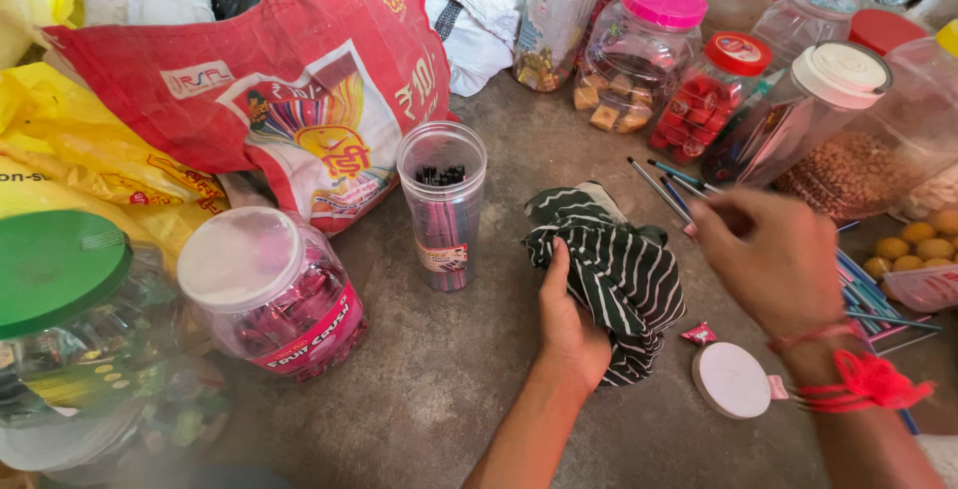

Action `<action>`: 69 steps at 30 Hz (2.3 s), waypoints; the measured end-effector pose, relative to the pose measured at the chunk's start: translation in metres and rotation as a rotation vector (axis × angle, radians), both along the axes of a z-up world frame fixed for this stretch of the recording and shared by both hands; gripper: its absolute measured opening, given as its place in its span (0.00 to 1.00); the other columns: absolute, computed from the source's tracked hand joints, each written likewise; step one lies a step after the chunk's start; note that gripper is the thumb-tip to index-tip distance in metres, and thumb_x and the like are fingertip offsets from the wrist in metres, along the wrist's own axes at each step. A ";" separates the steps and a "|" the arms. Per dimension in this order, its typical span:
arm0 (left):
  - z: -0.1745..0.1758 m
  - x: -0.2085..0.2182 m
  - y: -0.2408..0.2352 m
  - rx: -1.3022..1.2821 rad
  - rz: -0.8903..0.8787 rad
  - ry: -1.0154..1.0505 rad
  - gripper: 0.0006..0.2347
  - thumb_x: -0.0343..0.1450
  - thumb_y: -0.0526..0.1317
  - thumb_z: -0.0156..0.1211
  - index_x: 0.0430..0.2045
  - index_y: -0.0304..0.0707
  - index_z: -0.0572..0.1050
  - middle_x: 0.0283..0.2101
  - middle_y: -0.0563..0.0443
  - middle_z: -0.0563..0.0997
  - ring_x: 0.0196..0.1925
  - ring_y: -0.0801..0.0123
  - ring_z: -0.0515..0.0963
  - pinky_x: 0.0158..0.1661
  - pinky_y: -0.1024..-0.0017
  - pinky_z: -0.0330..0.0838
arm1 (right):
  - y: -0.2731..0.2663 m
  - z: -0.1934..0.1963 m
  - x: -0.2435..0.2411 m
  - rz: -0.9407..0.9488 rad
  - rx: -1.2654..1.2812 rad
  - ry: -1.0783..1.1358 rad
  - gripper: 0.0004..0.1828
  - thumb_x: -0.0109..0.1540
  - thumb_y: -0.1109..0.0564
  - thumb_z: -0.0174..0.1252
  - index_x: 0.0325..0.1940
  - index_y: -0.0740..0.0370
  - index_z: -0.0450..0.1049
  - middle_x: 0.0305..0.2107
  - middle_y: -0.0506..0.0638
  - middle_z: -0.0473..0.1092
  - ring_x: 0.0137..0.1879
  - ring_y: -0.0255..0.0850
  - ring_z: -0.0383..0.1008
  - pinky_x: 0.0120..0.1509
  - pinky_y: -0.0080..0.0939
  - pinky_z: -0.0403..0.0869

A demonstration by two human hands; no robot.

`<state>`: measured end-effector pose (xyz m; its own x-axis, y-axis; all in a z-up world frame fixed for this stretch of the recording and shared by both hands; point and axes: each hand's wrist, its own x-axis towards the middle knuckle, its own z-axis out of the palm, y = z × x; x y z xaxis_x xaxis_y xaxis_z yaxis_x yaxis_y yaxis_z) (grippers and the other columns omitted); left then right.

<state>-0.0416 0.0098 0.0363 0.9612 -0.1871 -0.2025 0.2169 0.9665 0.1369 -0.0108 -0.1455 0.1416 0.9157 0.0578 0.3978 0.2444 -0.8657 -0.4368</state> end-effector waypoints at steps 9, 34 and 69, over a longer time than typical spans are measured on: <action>0.018 -0.021 -0.012 0.060 -0.013 0.079 0.28 0.69 0.60 0.56 0.56 0.40 0.74 0.55 0.47 0.81 0.57 0.57 0.78 0.60 0.56 0.69 | -0.231 -0.156 0.023 -0.405 -0.108 0.417 0.24 0.57 0.42 0.65 0.54 0.53 0.82 0.40 0.56 0.82 0.41 0.54 0.81 0.49 0.53 0.78; -0.002 0.008 -0.032 0.201 0.009 0.338 0.25 0.69 0.58 0.52 0.52 0.41 0.76 0.51 0.49 0.82 0.52 0.57 0.80 0.55 0.54 0.71 | -0.183 -0.139 0.047 -0.630 -0.038 0.532 0.16 0.56 0.48 0.62 0.42 0.53 0.87 0.33 0.57 0.81 0.42 0.52 0.82 0.51 0.49 0.77; -0.043 0.040 -0.012 0.336 0.227 0.398 0.14 0.70 0.45 0.58 0.47 0.42 0.78 0.44 0.51 0.85 0.47 0.63 0.83 0.50 0.60 0.77 | -0.144 -0.050 0.013 0.294 0.537 1.226 0.13 0.52 0.54 0.70 0.36 0.66 0.83 0.24 0.49 0.82 0.24 0.31 0.72 0.26 0.31 0.67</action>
